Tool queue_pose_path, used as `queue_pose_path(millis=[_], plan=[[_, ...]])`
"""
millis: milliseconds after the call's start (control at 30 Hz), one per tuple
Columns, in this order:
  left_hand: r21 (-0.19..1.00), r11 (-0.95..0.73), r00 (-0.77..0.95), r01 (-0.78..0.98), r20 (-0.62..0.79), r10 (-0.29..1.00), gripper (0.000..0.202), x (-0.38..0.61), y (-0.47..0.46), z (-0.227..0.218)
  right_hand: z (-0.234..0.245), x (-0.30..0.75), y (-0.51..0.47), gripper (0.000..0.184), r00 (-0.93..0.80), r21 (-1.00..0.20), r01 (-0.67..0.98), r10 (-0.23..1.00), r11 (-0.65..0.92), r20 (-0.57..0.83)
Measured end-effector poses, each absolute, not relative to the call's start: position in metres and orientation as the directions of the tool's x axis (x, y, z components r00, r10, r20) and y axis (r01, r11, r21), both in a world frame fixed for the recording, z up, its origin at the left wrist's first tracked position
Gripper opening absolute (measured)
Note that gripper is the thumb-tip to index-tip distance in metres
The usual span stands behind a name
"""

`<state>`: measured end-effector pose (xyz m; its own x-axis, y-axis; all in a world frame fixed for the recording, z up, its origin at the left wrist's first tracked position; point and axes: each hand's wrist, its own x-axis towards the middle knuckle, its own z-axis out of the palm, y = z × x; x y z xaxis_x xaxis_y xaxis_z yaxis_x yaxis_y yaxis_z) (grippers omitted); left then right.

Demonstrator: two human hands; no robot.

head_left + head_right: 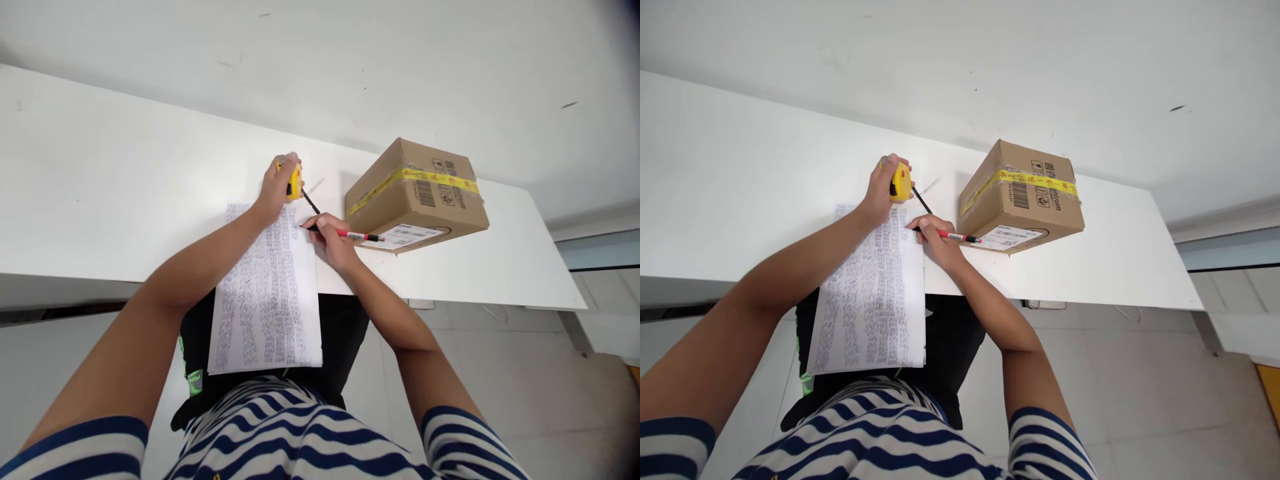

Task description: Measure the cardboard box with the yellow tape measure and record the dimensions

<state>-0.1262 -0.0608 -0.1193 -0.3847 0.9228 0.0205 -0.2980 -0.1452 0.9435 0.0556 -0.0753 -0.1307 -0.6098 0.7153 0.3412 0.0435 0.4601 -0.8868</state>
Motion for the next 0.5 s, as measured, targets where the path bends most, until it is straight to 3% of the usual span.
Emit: queue_pose_path(millis=[67,133,300,500], plan=[[0.963,-0.131,-0.348,-0.234,0.042,0.936,0.039,-0.124,-0.063,-0.12,-0.129,0.052,-0.079,0.051,-0.626,-0.938,0.07,0.747,0.338,0.223],[0.972,-0.132,-0.32,-0.194,0.065,0.945,0.035,-0.122,-0.064,-0.121,-0.128,0.049,-0.083,0.053,-0.597,-0.941,0.126,0.781,0.315,0.182],[0.974,-0.187,-0.282,-0.13,0.145,0.949,0.032,-0.12,-0.061,-0.128,-0.129,0.048,-0.086,0.066,-0.557,-0.926,0.144,0.802,0.348,0.215],[0.971,-0.241,-0.243,-0.007,0.232,0.942,0.035,-0.122,-0.059,-0.134,-0.135,0.048,-0.084,0.064,-0.579,-0.908,0.124,0.772,0.401,0.262]])
